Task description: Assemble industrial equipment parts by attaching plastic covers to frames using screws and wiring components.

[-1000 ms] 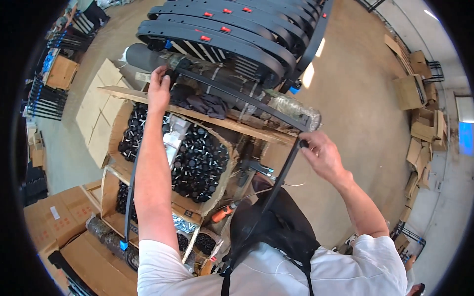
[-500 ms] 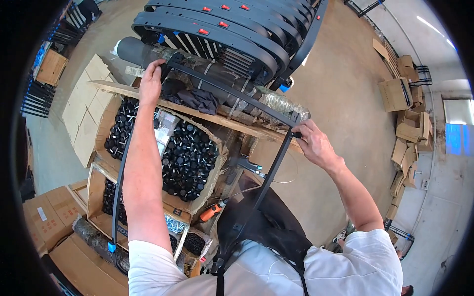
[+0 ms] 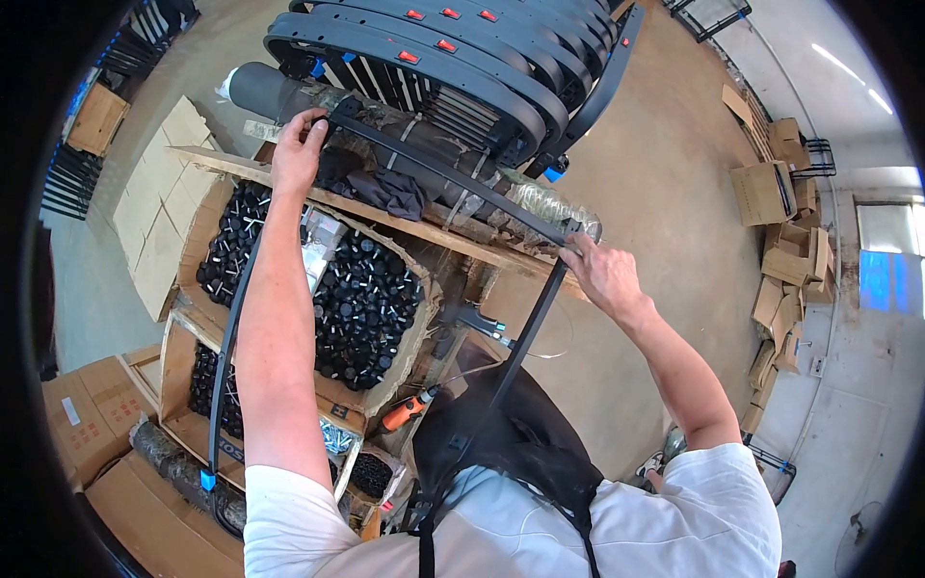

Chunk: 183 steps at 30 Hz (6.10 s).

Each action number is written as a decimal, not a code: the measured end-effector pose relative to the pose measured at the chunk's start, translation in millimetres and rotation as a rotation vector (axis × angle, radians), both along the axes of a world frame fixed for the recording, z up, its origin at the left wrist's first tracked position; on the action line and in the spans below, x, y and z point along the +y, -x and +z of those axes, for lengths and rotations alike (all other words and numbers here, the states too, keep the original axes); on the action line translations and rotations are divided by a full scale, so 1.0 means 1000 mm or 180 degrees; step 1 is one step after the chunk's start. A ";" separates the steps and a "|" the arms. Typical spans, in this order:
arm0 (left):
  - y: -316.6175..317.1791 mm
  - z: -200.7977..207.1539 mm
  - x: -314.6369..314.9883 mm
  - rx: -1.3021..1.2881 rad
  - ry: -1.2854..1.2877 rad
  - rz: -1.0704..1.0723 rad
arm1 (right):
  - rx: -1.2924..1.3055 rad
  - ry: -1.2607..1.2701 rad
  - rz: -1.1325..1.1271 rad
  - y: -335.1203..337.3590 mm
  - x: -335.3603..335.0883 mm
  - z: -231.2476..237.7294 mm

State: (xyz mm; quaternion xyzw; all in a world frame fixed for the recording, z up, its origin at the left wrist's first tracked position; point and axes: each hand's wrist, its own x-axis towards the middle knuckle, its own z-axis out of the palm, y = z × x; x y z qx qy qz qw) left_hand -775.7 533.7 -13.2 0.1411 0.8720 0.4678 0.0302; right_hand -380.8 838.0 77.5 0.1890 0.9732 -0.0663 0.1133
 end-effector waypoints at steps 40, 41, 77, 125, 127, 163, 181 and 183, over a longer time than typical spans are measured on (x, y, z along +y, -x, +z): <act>0.004 -0.010 -0.005 0.0019 0.0041 0.0278 | -0.0654 -0.0657 0.0348 0.018 -0.017 0.036; 0.003 -0.009 -0.006 0.0161 0.0131 0.0255 | 0.0184 -0.0580 0.0608 0.017 -0.022 0.042; 0.001 0.025 0.012 0.0193 0.0483 0.0089 | -0.0850 -0.0797 0.0557 0.008 0.000 -0.007; 0.023 0.029 0.017 0.2088 0.2241 -0.0595 | -0.0659 -0.0320 0.0388 0.014 -0.013 0.011; 0.029 0.038 0.026 0.0553 0.2482 -0.0838 | -0.0751 -0.0443 0.0361 0.015 -0.013 0.009; -0.197 0.070 -0.266 -0.1406 -0.4017 0.2267 | 0.1336 0.2390 0.2328 0.185 -0.367 0.045; -0.442 0.052 -0.315 -0.1059 -0.1986 0.2239 | 0.0399 0.1756 0.3345 0.226 -0.464 0.005; -0.464 0.046 -0.318 -0.0945 -0.1867 0.2116 | 0.0388 0.1566 0.3517 0.232 -0.473 0.002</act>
